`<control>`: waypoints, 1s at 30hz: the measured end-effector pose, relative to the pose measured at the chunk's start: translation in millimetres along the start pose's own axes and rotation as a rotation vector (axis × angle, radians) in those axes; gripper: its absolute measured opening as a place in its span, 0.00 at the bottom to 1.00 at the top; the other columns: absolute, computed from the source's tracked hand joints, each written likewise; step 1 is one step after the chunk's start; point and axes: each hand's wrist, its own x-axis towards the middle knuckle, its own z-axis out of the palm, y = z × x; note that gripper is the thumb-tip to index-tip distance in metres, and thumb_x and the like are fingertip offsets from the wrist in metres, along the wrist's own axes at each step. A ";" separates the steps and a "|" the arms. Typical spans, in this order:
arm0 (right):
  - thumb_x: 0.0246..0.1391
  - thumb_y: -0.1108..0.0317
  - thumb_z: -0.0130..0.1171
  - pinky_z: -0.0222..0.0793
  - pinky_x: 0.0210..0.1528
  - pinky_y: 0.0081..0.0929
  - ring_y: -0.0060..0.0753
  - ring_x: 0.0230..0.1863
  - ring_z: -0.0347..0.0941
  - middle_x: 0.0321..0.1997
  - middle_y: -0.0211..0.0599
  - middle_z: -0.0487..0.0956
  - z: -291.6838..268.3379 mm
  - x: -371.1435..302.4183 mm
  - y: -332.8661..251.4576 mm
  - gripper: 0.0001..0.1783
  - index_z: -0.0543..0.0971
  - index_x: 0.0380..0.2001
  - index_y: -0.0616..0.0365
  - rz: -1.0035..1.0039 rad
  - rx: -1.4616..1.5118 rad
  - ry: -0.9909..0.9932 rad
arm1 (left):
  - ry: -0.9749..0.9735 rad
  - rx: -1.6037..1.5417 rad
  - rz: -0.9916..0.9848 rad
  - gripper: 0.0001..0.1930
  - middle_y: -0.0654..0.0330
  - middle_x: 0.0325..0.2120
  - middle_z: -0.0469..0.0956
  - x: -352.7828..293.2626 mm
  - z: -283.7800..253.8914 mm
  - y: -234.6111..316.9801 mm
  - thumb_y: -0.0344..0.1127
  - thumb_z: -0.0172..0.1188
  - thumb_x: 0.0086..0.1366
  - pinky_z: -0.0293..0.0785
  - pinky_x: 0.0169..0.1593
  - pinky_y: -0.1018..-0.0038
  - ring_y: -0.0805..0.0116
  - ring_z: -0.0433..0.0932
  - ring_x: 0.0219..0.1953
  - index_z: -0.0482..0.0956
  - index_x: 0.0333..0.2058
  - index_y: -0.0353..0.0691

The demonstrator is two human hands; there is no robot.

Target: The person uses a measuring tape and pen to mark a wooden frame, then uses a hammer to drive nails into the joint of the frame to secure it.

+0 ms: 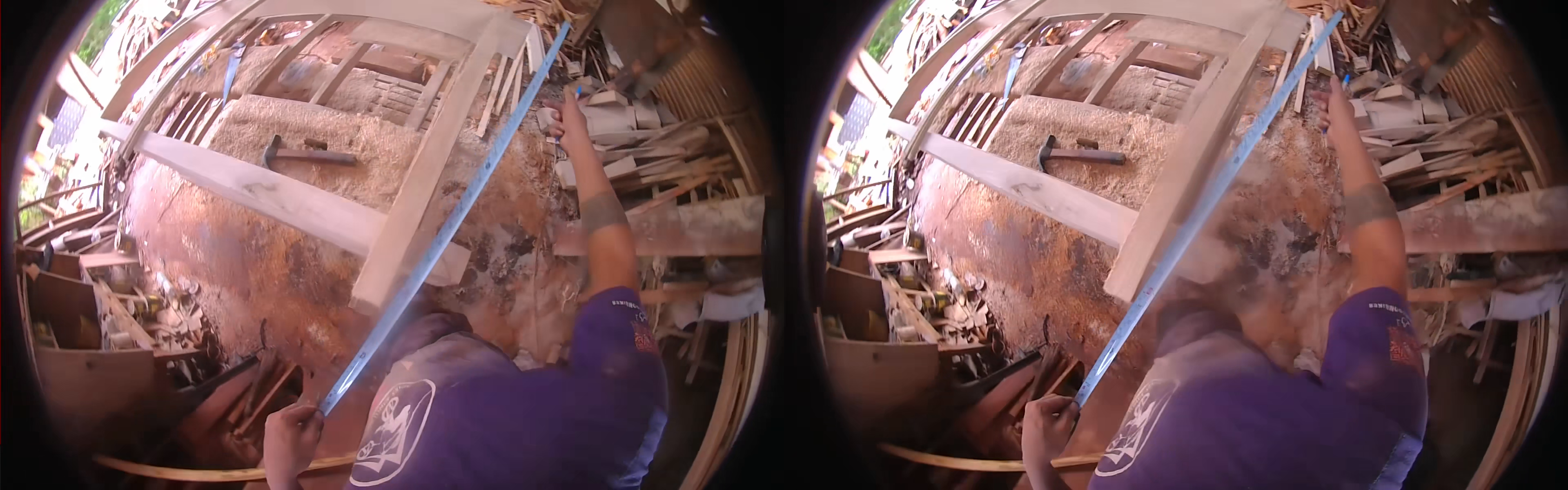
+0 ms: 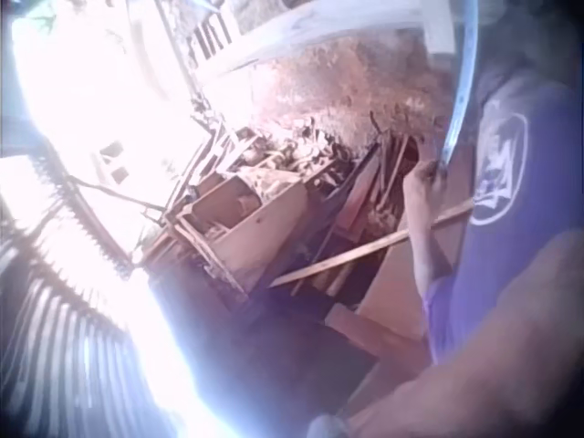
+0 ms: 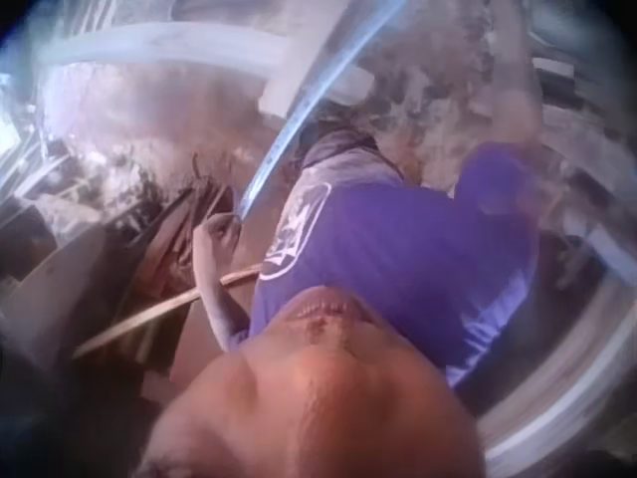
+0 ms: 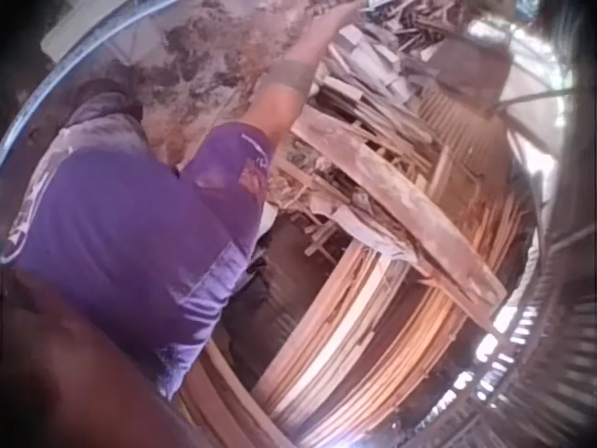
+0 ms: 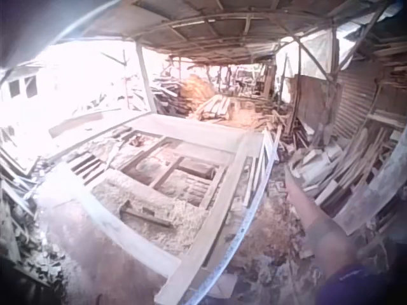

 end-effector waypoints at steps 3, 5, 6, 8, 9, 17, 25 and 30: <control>0.62 0.37 0.56 0.42 0.14 0.22 0.16 0.11 0.47 0.15 0.20 0.58 43.2 61.5 -3.0 0.30 0.80 0.32 0.58 -0.003 -0.026 -0.023 | 0.084 0.037 -0.057 0.09 0.45 0.25 0.81 -13.2 16.8 22.0 0.30 0.62 0.58 0.77 0.34 0.67 0.51 0.83 0.28 0.85 0.32 0.28; 0.61 0.41 0.58 0.43 0.13 0.22 0.17 0.10 0.48 0.15 0.20 0.60 64.4 101.4 3.9 0.27 0.79 0.32 0.58 -0.015 -0.046 -0.032 | 0.121 0.004 -0.167 0.09 0.47 0.24 0.81 -11.7 28.5 35.5 0.30 0.62 0.58 0.77 0.34 0.67 0.53 0.83 0.27 0.85 0.32 0.29; 0.60 0.45 0.60 0.44 0.13 0.22 0.17 0.10 0.50 0.15 0.21 0.62 68.7 120.8 5.5 0.24 0.78 0.32 0.58 -0.025 -0.067 -0.021 | 0.123 0.000 -0.169 0.09 0.47 0.24 0.81 -9.7 30.4 44.5 0.30 0.62 0.58 0.77 0.34 0.67 0.53 0.83 0.27 0.85 0.32 0.29; 0.58 0.53 0.62 0.48 0.12 0.24 0.18 0.11 0.54 0.16 0.25 0.66 83.4 153.9 10.6 0.18 0.78 0.30 0.59 0.012 -0.058 -0.046 | 0.109 -0.002 -0.214 0.12 0.47 0.24 0.80 -7.6 27.4 62.3 0.34 0.60 0.66 0.74 0.35 0.65 0.63 0.81 0.27 0.84 0.38 0.31; 0.57 0.55 0.62 0.49 0.12 0.25 0.19 0.11 0.55 0.16 0.26 0.67 95.4 166.5 12.3 0.17 0.79 0.28 0.60 -0.025 -0.153 -0.040 | 0.098 -0.080 -0.277 0.11 0.51 0.24 0.81 -2.6 28.1 71.4 0.32 0.61 0.65 0.74 0.36 0.68 0.69 0.80 0.28 0.84 0.39 0.28; 0.46 0.58 0.67 0.64 0.23 0.35 0.33 0.21 0.70 0.23 0.41 0.76 118.7 244.6 7.5 0.18 0.80 0.26 0.66 -0.222 -0.454 0.088 | 0.120 -0.039 -0.284 0.09 0.54 0.23 0.79 52.1 26.6 137.1 0.31 0.62 0.65 0.73 0.34 0.68 0.70 0.78 0.27 0.84 0.37 0.29; 0.49 0.56 0.68 0.65 0.19 0.34 0.31 0.18 0.72 0.20 0.35 0.76 118.6 264.2 -4.3 0.20 0.81 0.26 0.67 -0.310 -0.571 0.113 | 0.138 -0.011 -0.296 0.08 0.49 0.22 0.81 78.3 35.1 146.4 0.28 0.63 0.58 0.75 0.34 0.71 0.59 0.83 0.25 0.85 0.33 0.28; 0.49 0.57 0.68 0.66 0.19 0.34 0.32 0.18 0.72 0.21 0.37 0.77 114.2 287.8 3.2 0.19 0.80 0.27 0.66 -0.354 -0.589 0.094 | 0.117 -0.042 -0.301 0.08 0.50 0.22 0.81 82.7 31.3 144.8 0.28 0.63 0.58 0.74 0.33 0.72 0.64 0.82 0.25 0.85 0.33 0.28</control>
